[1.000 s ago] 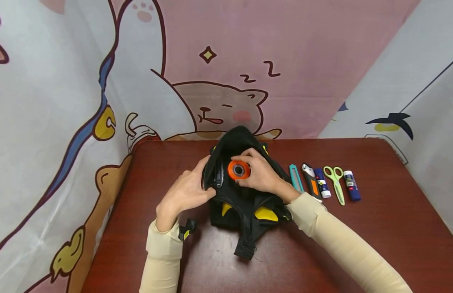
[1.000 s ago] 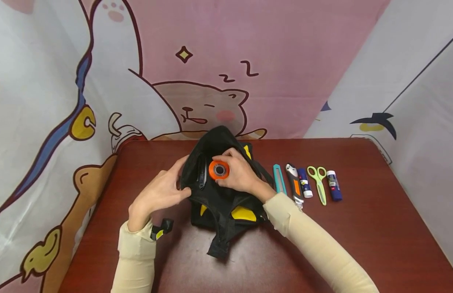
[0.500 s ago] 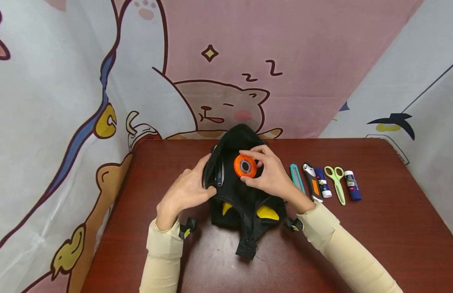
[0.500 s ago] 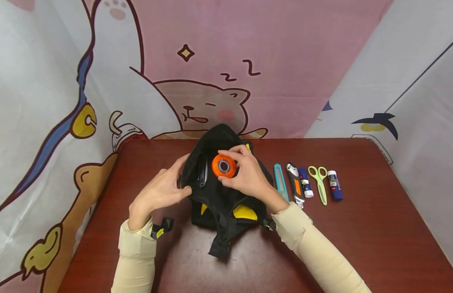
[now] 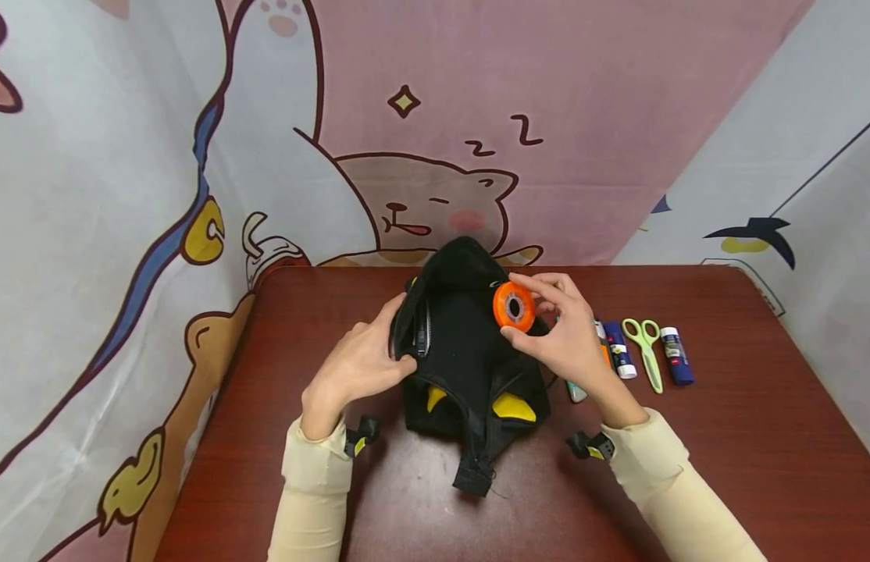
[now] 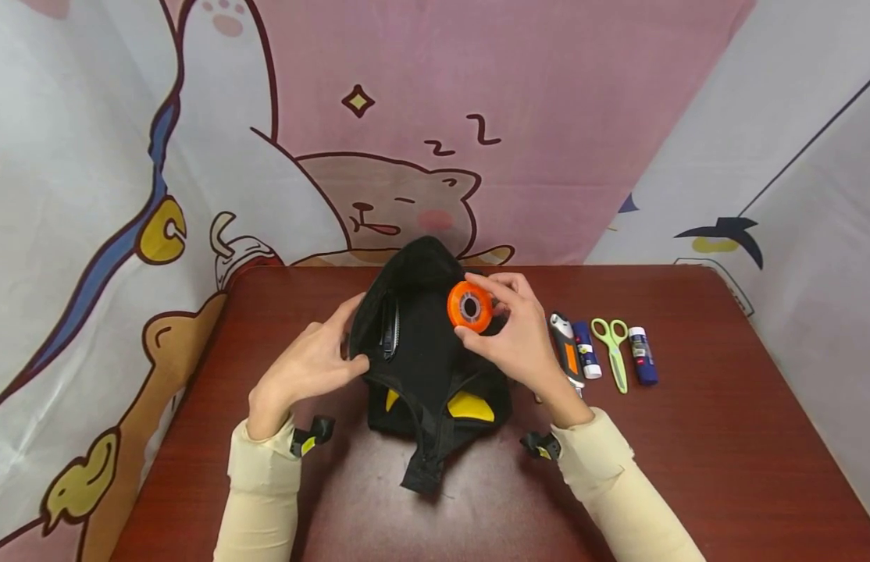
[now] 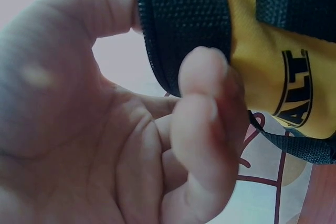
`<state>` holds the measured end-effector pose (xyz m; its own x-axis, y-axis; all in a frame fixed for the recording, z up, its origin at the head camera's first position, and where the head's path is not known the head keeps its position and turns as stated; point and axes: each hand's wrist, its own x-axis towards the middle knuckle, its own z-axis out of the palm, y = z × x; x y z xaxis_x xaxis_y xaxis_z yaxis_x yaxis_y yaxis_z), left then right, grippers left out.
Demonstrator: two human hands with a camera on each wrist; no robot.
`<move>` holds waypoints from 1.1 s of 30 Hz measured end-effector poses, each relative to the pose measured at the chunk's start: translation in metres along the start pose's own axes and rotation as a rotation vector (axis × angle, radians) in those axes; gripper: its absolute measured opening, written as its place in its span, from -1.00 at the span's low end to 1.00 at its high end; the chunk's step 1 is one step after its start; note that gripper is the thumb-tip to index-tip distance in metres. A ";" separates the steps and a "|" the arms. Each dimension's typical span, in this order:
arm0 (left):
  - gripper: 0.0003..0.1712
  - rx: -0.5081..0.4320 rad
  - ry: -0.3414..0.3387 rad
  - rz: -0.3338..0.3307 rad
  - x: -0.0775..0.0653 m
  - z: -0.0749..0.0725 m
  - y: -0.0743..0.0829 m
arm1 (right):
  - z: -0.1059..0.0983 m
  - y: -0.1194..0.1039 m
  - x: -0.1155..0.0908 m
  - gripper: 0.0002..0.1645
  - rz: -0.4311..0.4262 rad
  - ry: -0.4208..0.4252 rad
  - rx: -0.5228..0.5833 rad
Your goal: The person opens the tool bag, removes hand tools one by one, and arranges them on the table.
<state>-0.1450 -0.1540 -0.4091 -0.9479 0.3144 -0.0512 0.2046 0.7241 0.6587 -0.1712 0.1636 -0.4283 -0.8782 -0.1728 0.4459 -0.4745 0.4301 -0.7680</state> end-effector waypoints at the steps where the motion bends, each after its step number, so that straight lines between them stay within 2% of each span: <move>1: 0.09 -0.001 -0.002 -0.001 0.000 0.000 0.000 | -0.004 0.001 -0.001 -0.17 0.004 0.016 -0.003; 10: 0.09 0.009 0.007 -0.005 -0.001 0.001 -0.001 | -0.030 0.013 -0.009 -0.16 0.100 0.136 0.013; 16: 0.09 0.012 0.024 0.020 0.000 0.000 0.000 | -0.055 0.030 -0.014 -0.15 0.159 0.220 -0.037; 22: 0.16 0.044 0.085 0.094 0.001 0.000 0.001 | -0.086 0.055 -0.023 -0.16 0.281 0.307 -0.134; 26: 0.08 0.050 0.099 0.142 0.001 0.000 0.001 | -0.107 0.074 -0.031 -0.16 0.367 0.352 -0.227; 29: -0.02 0.052 0.105 0.135 0.002 0.000 0.000 | -0.121 0.088 -0.037 -0.17 0.442 0.376 -0.306; 33: -0.03 0.049 0.112 0.110 0.002 0.000 0.000 | -0.139 0.105 -0.046 -0.18 0.544 0.389 -0.386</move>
<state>-0.1465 -0.1534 -0.4086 -0.9399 0.3249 0.1047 0.3175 0.7194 0.6178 -0.1731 0.3399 -0.4657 -0.8641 0.4448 0.2357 0.1353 0.6562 -0.7424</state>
